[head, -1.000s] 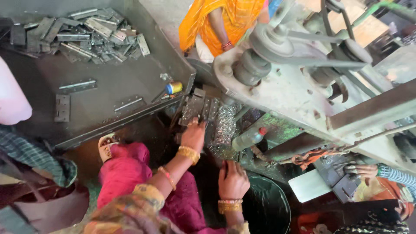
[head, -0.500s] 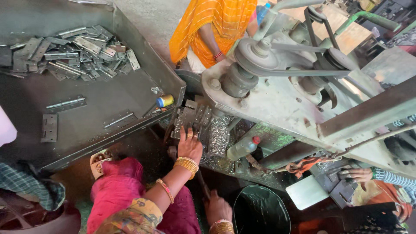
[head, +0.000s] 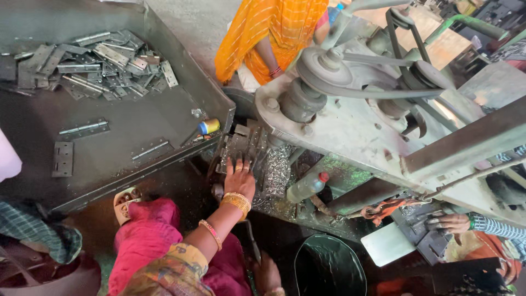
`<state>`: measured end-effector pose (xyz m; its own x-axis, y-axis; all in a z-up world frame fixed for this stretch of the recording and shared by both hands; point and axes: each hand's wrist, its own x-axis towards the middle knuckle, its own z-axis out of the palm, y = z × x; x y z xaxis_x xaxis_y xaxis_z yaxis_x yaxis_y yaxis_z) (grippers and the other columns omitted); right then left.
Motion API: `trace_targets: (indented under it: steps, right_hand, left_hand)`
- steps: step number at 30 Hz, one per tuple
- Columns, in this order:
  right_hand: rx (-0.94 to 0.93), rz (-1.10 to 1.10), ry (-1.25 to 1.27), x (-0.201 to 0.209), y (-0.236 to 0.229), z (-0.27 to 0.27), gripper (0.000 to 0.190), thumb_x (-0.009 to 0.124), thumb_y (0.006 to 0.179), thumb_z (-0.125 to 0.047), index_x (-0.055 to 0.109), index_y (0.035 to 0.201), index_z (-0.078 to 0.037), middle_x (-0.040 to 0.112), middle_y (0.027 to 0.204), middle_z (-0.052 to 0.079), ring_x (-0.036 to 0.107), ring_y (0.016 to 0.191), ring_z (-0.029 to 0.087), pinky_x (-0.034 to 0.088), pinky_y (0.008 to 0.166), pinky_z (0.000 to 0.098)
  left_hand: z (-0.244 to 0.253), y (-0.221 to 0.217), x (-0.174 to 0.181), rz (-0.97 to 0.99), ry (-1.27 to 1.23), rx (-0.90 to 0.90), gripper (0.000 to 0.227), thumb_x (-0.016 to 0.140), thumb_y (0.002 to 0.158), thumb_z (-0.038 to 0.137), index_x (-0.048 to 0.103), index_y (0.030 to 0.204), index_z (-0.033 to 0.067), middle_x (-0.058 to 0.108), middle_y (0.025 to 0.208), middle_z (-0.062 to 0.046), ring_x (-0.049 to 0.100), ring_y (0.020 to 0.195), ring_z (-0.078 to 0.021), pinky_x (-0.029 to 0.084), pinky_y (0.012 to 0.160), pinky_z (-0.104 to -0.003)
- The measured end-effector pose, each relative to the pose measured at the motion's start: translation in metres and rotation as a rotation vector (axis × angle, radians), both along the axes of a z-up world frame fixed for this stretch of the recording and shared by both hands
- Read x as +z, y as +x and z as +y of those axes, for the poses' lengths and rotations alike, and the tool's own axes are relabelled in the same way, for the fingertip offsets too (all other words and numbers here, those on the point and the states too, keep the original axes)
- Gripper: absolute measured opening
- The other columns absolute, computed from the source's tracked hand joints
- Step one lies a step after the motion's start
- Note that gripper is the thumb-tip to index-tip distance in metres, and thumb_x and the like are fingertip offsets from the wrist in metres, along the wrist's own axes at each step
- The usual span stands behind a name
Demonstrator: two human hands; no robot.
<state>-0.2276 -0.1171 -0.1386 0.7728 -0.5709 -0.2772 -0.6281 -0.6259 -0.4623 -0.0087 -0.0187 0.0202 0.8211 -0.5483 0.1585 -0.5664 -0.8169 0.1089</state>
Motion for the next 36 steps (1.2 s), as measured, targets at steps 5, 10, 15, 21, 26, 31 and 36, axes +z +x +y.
trace_targets:
  steps: [5, 10, 15, 21, 26, 31, 36]
  right_hand:
    - [0.095, -0.049, -0.011, -0.002, -0.005, -0.007, 0.039, 0.067, 0.086, -0.04, 0.065, 0.114, -0.013, 0.073, 0.105, 0.022, 0.068, 0.102, 0.044, 0.055, 0.086, 0.0535]
    - [0.072, 0.052, -0.138, 0.006, -0.001, -0.016, 0.04, 0.063, 0.092, -0.049, 0.067, 0.111, -0.013, 0.073, 0.108, 0.018, 0.068, 0.103, 0.042, 0.054, 0.088, 0.0546]
    - [0.055, 0.014, -0.017, 0.002, -0.008, 0.006, 0.044, 0.063, 0.086, -0.035, 0.06, 0.124, -0.014, 0.073, 0.106, 0.023, 0.069, 0.101, 0.044, 0.056, 0.086, 0.0535]
    - [0.093, 0.06, -0.091, -0.003, 0.004, -0.03, 0.043, 0.063, 0.091, -0.044, 0.063, 0.119, -0.012, 0.072, 0.107, 0.022, 0.068, 0.103, 0.044, 0.054, 0.088, 0.0533]
    - [0.056, -0.126, -0.023, -0.029, -0.01, -0.001, 0.051, 0.068, 0.085, -0.038, 0.06, 0.127, -0.009, 0.072, 0.107, 0.023, 0.069, 0.1, 0.044, 0.056, 0.085, 0.052]
    - [0.074, 0.053, -0.167, 0.03, -0.007, 0.013, 0.054, 0.067, 0.091, -0.05, 0.058, 0.131, -0.015, 0.074, 0.109, 0.019, 0.069, 0.102, 0.04, 0.055, 0.087, 0.0506]
    - [0.062, -0.559, -0.367, 0.161, 0.018, 0.022, 0.034, 0.065, 0.087, -0.036, 0.064, 0.113, -0.014, 0.075, 0.098, 0.017, 0.07, 0.083, 0.044, 0.055, 0.066, 0.0534]
  left_hand:
    - [0.007, 0.004, 0.002, 0.088, 0.076, -0.023, 0.04, 0.045, 0.098, 0.013, 0.067, 0.13, 0.0046, 0.044, 0.157, -0.01, 0.027, 0.152, -0.0311, 0.004, 0.122, -0.063]
    - [-0.006, 0.011, 0.007, 0.112, 0.12, 0.001, 0.042, 0.045, 0.099, 0.011, 0.065, 0.135, 0.0079, 0.041, 0.16, -0.009, 0.025, 0.154, -0.0307, 0.004, 0.124, -0.061]
    - [-0.006, 0.014, 0.004, 0.059, 0.048, 0.024, 0.048, 0.044, 0.099, 0.012, 0.054, 0.146, 0.0081, 0.038, 0.162, -0.009, 0.023, 0.155, -0.0298, 0.004, 0.123, -0.062]
    - [-0.017, 0.024, 0.01, 0.127, 0.156, 0.035, 0.056, 0.043, 0.097, 0.011, 0.042, 0.153, 0.0138, 0.026, 0.167, -0.009, 0.014, 0.155, -0.0305, -0.001, 0.121, -0.063]
    - [-0.032, 0.032, 0.017, 0.211, 0.283, -0.001, 0.044, 0.041, 0.103, 0.016, 0.057, 0.144, 0.0124, 0.023, 0.17, -0.009, 0.01, 0.159, -0.0311, -0.002, 0.123, -0.062]
    - [-0.02, 0.025, 0.006, 0.013, 0.099, 0.05, 0.044, 0.042, 0.099, 0.018, 0.061, 0.139, 0.0098, 0.039, 0.161, -0.009, 0.023, 0.154, -0.0301, 0.002, 0.122, -0.062]
    - [0.031, -0.019, -0.017, 0.055, -0.065, -0.115, 0.054, 0.063, 0.087, 0.032, 0.058, 0.132, 0.0031, 0.044, 0.153, -0.015, 0.028, 0.148, -0.0327, 0.008, 0.123, -0.057]
